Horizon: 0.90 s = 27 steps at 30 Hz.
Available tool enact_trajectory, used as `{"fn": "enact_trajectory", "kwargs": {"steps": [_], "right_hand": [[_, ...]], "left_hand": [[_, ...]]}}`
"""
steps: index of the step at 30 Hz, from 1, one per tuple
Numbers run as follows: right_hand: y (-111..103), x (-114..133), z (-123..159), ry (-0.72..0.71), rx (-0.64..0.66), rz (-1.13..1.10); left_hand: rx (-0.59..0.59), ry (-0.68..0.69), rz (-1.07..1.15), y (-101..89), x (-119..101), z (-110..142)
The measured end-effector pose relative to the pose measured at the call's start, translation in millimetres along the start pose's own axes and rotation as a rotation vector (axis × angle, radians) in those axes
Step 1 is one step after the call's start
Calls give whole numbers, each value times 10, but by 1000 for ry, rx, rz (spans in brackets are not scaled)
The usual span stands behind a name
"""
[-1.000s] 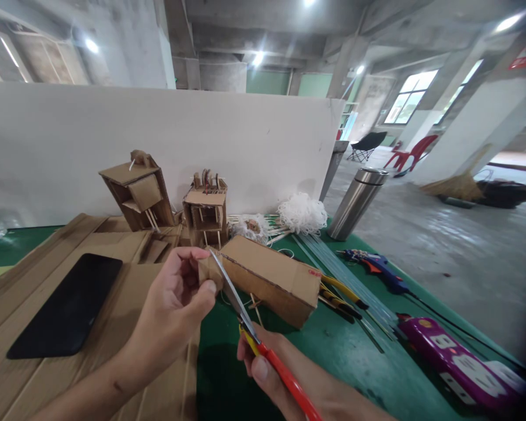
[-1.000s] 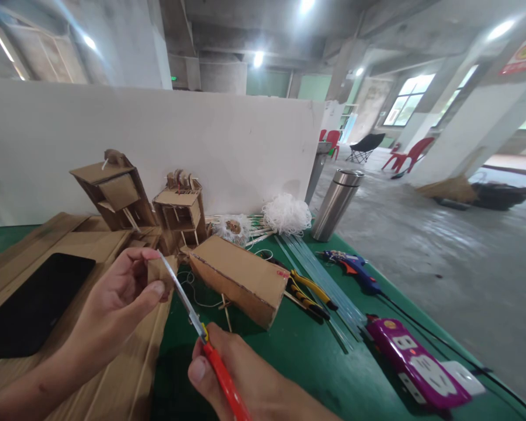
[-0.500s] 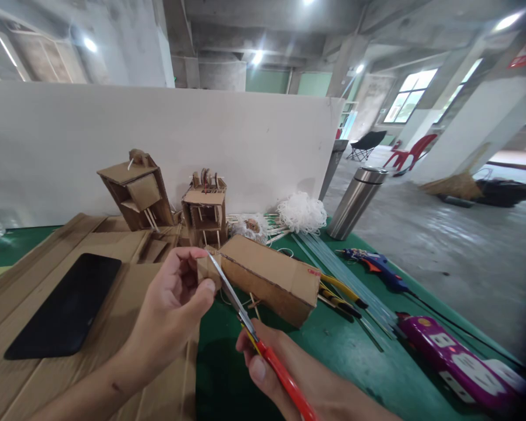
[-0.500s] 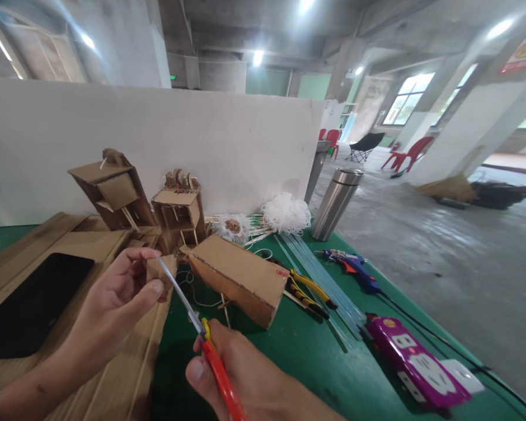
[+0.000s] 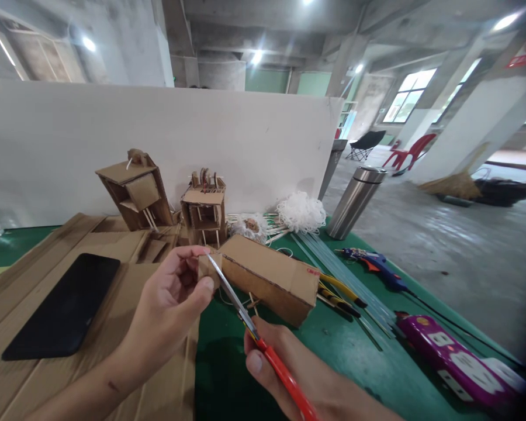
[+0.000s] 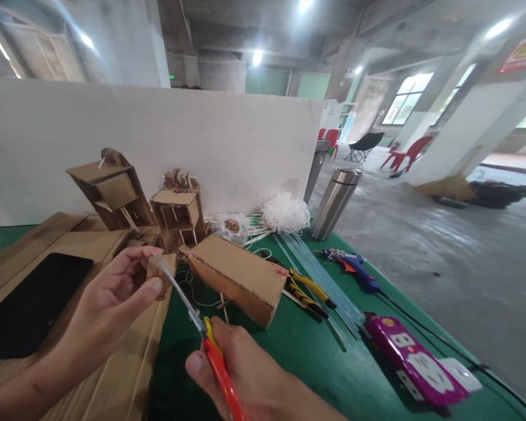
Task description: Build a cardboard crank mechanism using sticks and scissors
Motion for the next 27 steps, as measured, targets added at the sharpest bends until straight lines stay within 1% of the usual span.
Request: {"fn": "enact_trajectory", "kwargs": {"steps": [3, 9, 11, 13, 18, 27], "right_hand": [[4, -34, 12, 7, -1, -15], [20, -95, 1, 94, -12, -73], [17, -97, -2, 101, -16, -73], [14, -83, 5, 82, -10, -60], [5, -14, 25, -43, 9, 2], [17, -1, 15, -47, 12, 26]], "left_hand": [[14, 3, 4, 1, 12, -10], [19, 8, 8, -12, -17, -12], [18, 12, 4, -11, -33, -14], [18, 15, 1, -11, -41, -17], [7, 20, -1, -21, -32, -22], [5, 6, -34, -16, -15, 5]]}}
Point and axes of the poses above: each hand's wrist, its own z-axis away from the middle knuckle, its own y-axis out of the palm, x = y × z, the point moved 7 cm from there along -z, towards the middle knuckle, and after that the axes turned 12 degrees about -x, right-handed, at the moved point
